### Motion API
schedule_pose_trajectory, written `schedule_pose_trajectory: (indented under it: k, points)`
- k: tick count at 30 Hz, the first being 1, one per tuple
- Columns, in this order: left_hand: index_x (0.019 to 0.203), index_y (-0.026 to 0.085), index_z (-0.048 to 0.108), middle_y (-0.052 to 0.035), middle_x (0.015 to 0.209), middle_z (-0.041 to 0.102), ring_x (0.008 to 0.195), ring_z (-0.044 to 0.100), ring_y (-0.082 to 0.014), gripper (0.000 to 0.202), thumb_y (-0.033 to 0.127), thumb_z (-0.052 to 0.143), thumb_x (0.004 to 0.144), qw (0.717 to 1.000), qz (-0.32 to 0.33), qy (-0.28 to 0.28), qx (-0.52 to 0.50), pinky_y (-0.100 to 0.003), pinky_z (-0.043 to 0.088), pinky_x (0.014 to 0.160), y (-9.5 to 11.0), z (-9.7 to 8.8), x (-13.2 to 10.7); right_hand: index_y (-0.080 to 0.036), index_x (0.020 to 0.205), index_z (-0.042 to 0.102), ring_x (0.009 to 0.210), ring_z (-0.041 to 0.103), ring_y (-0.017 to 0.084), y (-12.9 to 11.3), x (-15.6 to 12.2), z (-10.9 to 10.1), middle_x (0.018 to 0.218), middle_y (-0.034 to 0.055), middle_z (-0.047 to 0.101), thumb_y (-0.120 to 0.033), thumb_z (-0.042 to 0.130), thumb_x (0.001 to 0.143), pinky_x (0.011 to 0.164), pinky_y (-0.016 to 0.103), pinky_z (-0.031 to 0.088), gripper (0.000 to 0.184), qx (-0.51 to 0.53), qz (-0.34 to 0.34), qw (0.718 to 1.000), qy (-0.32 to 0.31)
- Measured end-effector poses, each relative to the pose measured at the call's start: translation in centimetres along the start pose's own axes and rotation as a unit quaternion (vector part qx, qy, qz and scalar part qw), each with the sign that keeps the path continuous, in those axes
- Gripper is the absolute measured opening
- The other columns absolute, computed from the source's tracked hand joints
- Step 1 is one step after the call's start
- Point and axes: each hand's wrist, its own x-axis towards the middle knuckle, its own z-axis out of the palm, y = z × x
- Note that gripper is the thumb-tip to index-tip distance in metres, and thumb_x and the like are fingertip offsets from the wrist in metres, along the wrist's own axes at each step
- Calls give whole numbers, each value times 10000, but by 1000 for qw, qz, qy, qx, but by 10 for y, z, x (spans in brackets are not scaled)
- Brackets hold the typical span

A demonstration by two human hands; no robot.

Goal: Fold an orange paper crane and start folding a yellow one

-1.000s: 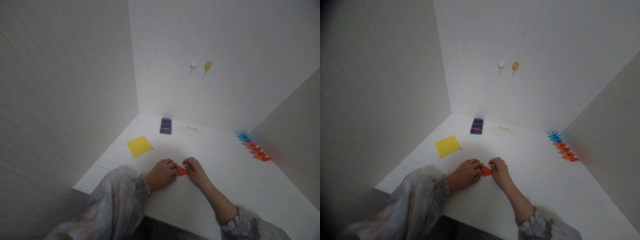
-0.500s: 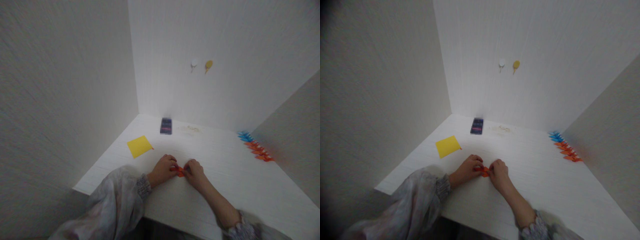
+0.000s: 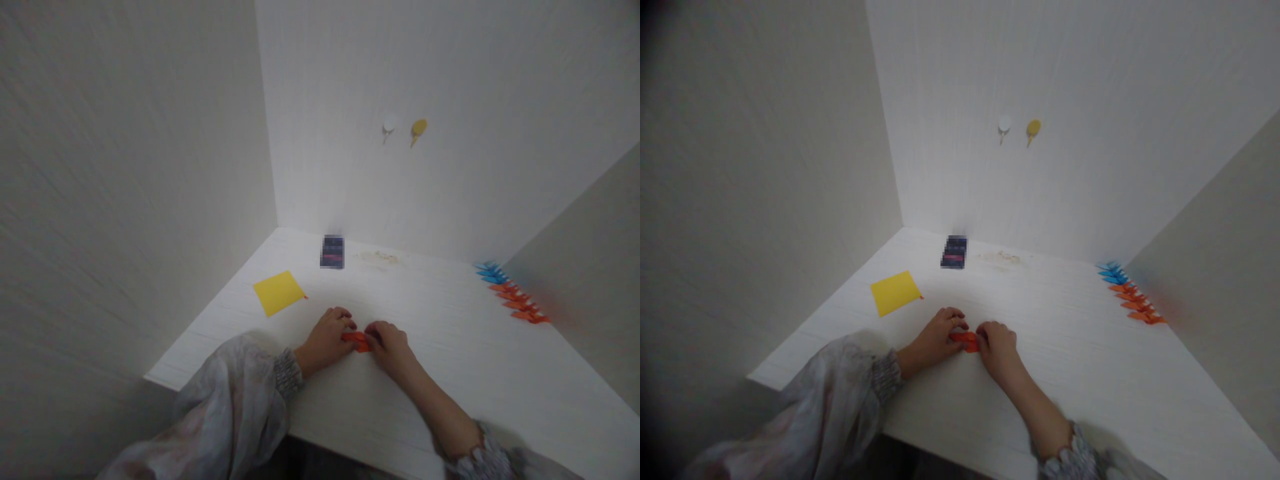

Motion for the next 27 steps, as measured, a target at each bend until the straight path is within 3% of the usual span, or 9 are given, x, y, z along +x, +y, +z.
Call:
schedule_pose_trajectory:
  k: [9, 20, 27]
  points:
    - [843, 152, 602, -77, 1043, 501, 970, 444, -194, 208, 232, 618, 651, 1000, 7, -15, 8, -331, 367, 870, 4, -3, 1, -171, 731, 605, 766, 523, 188, 2, 2, 1, 748, 44, 609, -165, 520, 704, 688, 296, 315, 89, 9, 13, 1000, -12]
    - [822, 155, 602, -86, 1064, 498, 997, 445, -209, 217, 223, 645, 621, 1000, -16, -23, -8, -347, 363, 877, 8, -6, 1, -171, 682, 600, 766, 516, 187, 4, -1, 4, 765, 50, 580, -155, 566, 652, 676, 288, 345, 48, 18, -6, 999, 26]
    - [818, 143, 578, -89, 1052, 514, 996, 455, -205, 230, 186, 648, 603, 999, -11, -24, -27, -343, 356, 882, 11, -8, 1, -168, 661, 550, 692, 509, 165, 3, -3, 1, 696, 31, 575, -136, 521, 639, 635, 268, 367, 48, 88, -31, 996, 9]
